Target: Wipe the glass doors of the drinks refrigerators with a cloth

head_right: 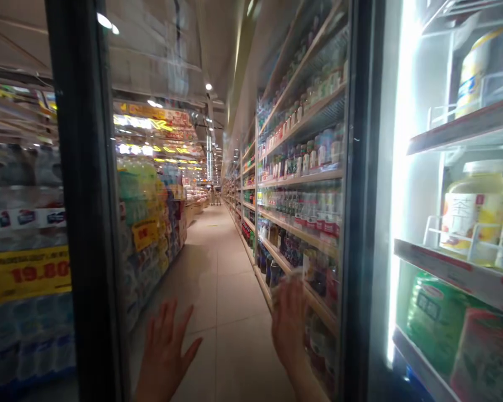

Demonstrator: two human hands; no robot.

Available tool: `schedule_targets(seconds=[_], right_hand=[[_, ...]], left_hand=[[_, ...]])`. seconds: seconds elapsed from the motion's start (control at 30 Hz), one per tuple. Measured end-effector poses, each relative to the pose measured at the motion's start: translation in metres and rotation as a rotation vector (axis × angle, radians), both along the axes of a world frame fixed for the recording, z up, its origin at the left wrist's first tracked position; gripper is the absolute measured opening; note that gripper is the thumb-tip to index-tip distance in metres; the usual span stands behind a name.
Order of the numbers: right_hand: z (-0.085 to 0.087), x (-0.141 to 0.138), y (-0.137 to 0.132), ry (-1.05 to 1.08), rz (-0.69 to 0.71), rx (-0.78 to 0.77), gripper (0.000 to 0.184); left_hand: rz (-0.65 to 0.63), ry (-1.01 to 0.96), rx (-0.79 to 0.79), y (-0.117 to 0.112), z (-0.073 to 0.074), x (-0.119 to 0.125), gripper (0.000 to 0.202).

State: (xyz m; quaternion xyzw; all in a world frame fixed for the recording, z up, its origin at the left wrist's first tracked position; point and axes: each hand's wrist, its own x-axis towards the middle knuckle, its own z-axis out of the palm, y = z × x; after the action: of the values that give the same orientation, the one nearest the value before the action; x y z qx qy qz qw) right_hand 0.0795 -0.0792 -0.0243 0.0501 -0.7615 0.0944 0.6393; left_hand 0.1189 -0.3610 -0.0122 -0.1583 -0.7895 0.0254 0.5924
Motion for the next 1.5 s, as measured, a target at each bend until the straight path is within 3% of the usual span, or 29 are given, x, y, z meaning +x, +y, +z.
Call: schedule_targets(seconds=[0.07,0.1,0.23,0.27,0.3,0.4,0.47,0.6,0.67,0.8,0.83,0.97,1.03,1.13,1.17,1.23,1.33,1.4,1.5], right_hand=[[0.0,0.0,0.001,-0.046,0.095,0.206,0.07],[0.0,-0.001,0.007,-0.056,0.094,0.217,0.069],[0.011,-0.004,0.042,-0.016,-0.123,-0.197,0.063],[0.013,-0.004,0.046,-0.002,-0.139,-0.234,0.063],[0.015,-0.003,0.044,0.009,-0.124,-0.204,0.063],[0.018,-0.001,0.027,-0.007,0.026,0.1,0.067],[0.024,-0.004,0.021,-0.01,0.076,0.178,0.068],[0.044,-0.013,0.043,0.086,-0.032,-0.206,0.062],[0.051,-0.014,0.05,0.09,-0.036,-0.244,0.062],[0.055,-0.008,0.03,-0.005,0.11,0.118,0.068],[0.056,-0.007,0.02,0.002,0.12,0.131,0.069],[0.052,-0.002,-0.027,0.094,0.046,-0.107,0.065],[0.041,0.005,-0.053,0.085,0.097,0.033,0.062],[0.03,0.015,-0.081,0.041,0.275,0.509,0.052],[0.032,0.016,-0.086,0.032,0.31,0.595,0.049],[0.045,0.016,-0.092,0.043,0.299,0.539,0.043],[0.064,0.012,-0.099,0.092,0.204,0.26,0.038],[0.062,0.014,-0.106,0.096,0.259,0.4,0.037],[0.051,0.02,-0.119,0.07,0.414,0.825,0.036]], left_hand=[[-0.007,-0.005,0.017,0.0,0.0,0.0,0.073],[-0.016,-0.005,0.013,0.0,0.0,0.001,0.073],[-0.061,0.025,-0.037,0.005,0.004,0.002,0.072],[-0.072,0.036,-0.053,0.01,0.006,0.001,0.072],[-0.083,0.045,-0.065,0.016,0.007,0.001,0.072],[-0.11,0.055,-0.071,0.03,0.013,-0.002,0.067],[-0.11,0.06,-0.066,0.033,0.017,-0.005,0.061],[-0.087,0.071,-0.079,0.028,0.019,-0.009,0.053],[-0.086,0.068,-0.079,0.026,0.019,-0.009,0.05],[-0.055,0.052,-0.094,0.019,0.017,-0.007,0.048],[-0.039,0.048,-0.101,0.015,0.017,-0.006,0.049],[0.008,0.04,-0.104,-0.004,0.015,-0.002,0.05],[0.017,0.036,-0.097,-0.013,0.011,0.001,0.049],[0.032,0.028,-0.09,-0.029,0.005,0.004,0.05],[0.037,0.028,-0.084,-0.034,0.004,0.004,0.05],[0.051,0.023,-0.053,-0.044,0.002,0.006,0.053],[0.068,0.013,-0.004,-0.055,0.003,0.009,0.055],[0.07,0.008,-0.004,-0.06,0.005,0.013,0.054],[0.055,0.011,-0.022,-0.066,0.008,0.021,0.05]])
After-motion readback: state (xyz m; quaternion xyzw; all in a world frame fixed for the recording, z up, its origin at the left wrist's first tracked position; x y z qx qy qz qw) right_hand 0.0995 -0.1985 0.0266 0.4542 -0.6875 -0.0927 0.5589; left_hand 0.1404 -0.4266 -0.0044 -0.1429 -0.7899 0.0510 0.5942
